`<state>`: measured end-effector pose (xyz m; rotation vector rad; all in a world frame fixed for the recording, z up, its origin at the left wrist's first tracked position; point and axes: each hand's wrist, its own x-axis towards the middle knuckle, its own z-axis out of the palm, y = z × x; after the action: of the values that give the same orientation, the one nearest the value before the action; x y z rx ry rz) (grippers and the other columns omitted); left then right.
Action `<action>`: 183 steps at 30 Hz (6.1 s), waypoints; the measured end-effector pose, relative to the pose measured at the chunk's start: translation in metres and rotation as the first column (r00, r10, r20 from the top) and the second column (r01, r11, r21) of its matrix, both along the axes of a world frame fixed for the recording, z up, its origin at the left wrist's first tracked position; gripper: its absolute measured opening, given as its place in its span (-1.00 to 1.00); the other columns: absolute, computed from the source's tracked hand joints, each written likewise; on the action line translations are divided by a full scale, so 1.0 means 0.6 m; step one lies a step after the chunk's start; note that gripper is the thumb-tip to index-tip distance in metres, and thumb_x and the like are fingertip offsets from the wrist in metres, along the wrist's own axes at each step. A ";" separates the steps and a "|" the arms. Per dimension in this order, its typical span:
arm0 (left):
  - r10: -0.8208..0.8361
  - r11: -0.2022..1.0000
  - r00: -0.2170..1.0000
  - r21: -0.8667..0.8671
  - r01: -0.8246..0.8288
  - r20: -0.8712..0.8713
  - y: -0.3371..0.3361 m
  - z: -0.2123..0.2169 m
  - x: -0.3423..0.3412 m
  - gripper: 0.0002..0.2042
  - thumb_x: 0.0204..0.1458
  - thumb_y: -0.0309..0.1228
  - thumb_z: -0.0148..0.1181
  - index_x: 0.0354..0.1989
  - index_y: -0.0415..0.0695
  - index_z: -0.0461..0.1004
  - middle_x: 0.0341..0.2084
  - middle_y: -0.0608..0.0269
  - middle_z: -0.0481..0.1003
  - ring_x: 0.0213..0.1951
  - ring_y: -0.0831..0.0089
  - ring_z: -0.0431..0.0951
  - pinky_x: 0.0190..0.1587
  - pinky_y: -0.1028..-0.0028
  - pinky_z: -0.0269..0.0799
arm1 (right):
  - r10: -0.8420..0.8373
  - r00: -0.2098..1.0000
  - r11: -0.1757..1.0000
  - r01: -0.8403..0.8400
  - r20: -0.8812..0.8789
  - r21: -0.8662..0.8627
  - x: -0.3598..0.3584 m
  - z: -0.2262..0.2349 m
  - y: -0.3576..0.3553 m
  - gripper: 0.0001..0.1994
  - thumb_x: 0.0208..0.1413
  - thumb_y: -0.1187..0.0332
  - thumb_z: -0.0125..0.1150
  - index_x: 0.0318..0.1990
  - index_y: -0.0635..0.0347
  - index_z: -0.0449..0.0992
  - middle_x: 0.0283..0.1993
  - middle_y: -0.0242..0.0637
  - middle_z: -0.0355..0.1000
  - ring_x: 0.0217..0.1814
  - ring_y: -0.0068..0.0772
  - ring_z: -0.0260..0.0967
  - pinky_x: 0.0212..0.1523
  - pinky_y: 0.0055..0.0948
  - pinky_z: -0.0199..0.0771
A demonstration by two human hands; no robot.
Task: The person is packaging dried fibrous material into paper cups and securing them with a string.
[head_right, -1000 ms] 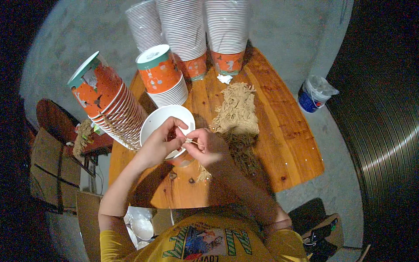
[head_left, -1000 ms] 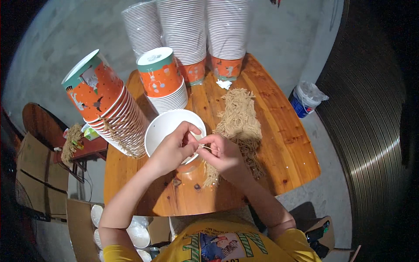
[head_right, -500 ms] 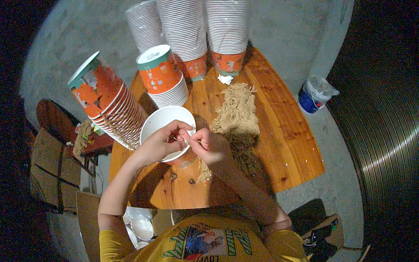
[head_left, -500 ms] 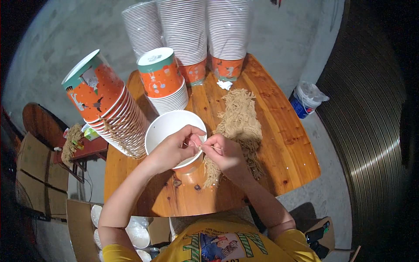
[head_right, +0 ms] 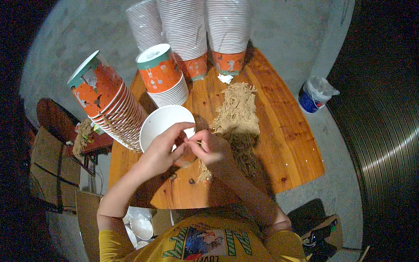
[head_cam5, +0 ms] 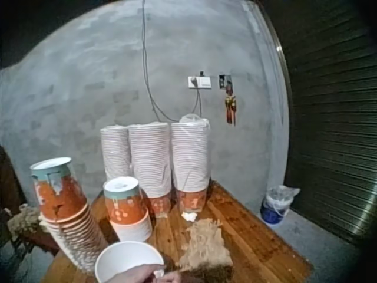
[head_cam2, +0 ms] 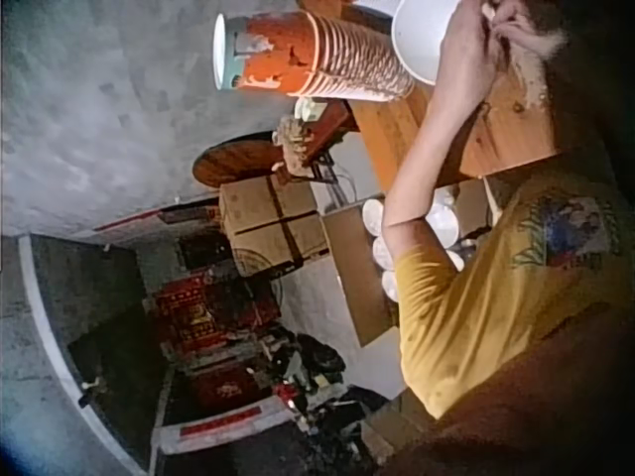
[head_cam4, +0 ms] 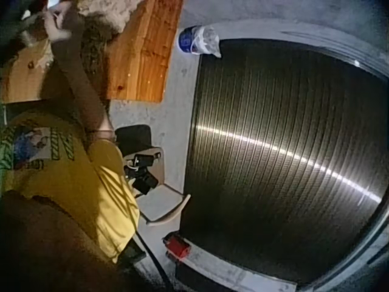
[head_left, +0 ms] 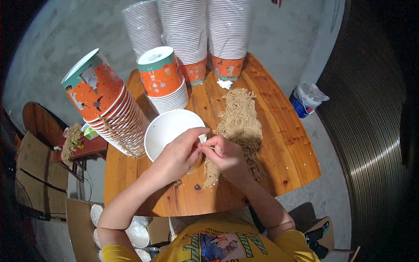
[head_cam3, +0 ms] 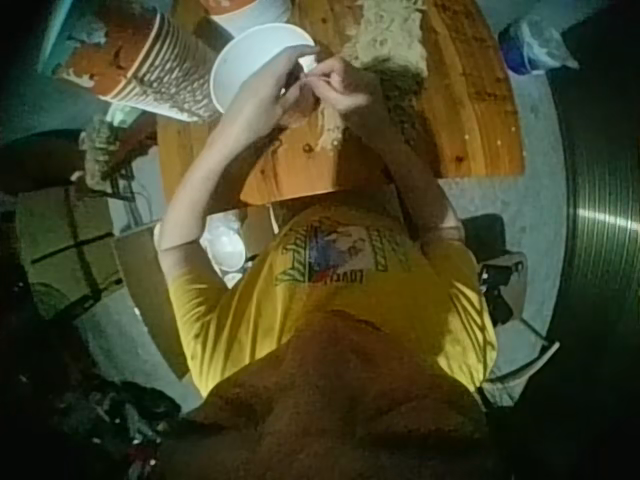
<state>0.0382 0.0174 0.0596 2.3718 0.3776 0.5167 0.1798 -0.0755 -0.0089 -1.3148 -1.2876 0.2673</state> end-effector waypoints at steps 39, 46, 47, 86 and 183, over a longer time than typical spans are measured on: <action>0.114 0.992 0.992 -0.054 -0.117 -0.054 0.009 -0.013 -0.009 -0.88 0.01 -0.51 0.12 -0.28 -0.24 0.43 -0.41 0.03 0.43 -0.34 0.14 0.47 -0.25 0.26 0.37 | 0.152 0.893 0.982 -0.184 -0.423 -0.035 -0.028 -0.011 0.008 -0.92 0.13 0.61 0.06 -0.30 0.26 0.31 -0.54 -0.63 0.16 -0.55 -0.88 0.02 -0.58 -0.75 -0.03; 0.153 0.988 0.986 0.002 -0.153 -0.064 0.013 -0.021 -0.009 -0.88 0.06 -0.44 0.10 -0.33 -0.24 0.43 -0.54 0.05 0.47 -0.49 0.25 0.49 -0.39 0.34 0.38 | 0.164 0.895 0.981 -0.190 -0.415 -0.022 -0.025 -0.009 0.007 -0.92 0.13 0.61 0.06 -0.31 0.26 0.30 -0.55 -0.64 0.15 -0.55 -0.89 0.02 -0.57 -0.75 -0.03; 0.152 0.988 0.986 0.001 -0.153 -0.064 0.014 -0.019 -0.009 -0.88 0.06 -0.44 0.10 -0.33 -0.24 0.43 -0.54 0.05 0.47 -0.49 0.25 0.49 -0.39 0.34 0.38 | 0.167 0.914 0.980 -0.194 -0.371 -0.036 -0.023 -0.010 0.007 -0.91 0.13 0.60 0.05 -0.30 0.26 0.28 -0.55 -0.59 0.17 -0.54 -0.84 0.07 -0.57 -0.71 0.03; 0.132 0.882 0.986 -0.467 -0.070 0.101 0.026 -0.045 0.002 -0.72 0.08 -0.59 0.12 -0.05 -0.21 0.26 -0.46 0.37 0.39 -0.36 0.63 0.37 -0.23 0.59 0.32 | -0.255 0.894 0.954 0.172 0.368 0.245 -0.010 0.003 0.001 -0.85 -0.04 0.60 0.20 -0.31 0.19 0.42 -0.52 -0.34 0.26 -0.57 -0.44 0.30 -0.55 -0.49 0.32; 0.071 0.966 0.997 -0.249 -0.071 -0.010 0.025 -0.032 0.005 -0.92 -0.01 -0.51 0.07 -0.37 -0.24 0.37 -0.42 0.21 0.35 -0.40 0.44 0.37 -0.28 0.48 0.33 | 0.045 0.822 0.850 -0.330 -0.568 -0.411 -0.001 0.015 -0.035 -0.79 0.24 0.28 -0.02 -0.15 0.25 0.38 -0.44 -0.23 0.51 -0.61 -0.59 0.35 -0.56 -0.61 0.36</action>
<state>0.0414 0.0322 0.0405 2.1224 0.4999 0.4715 0.1794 -0.0967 -0.0001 -1.3838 -0.8792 1.1056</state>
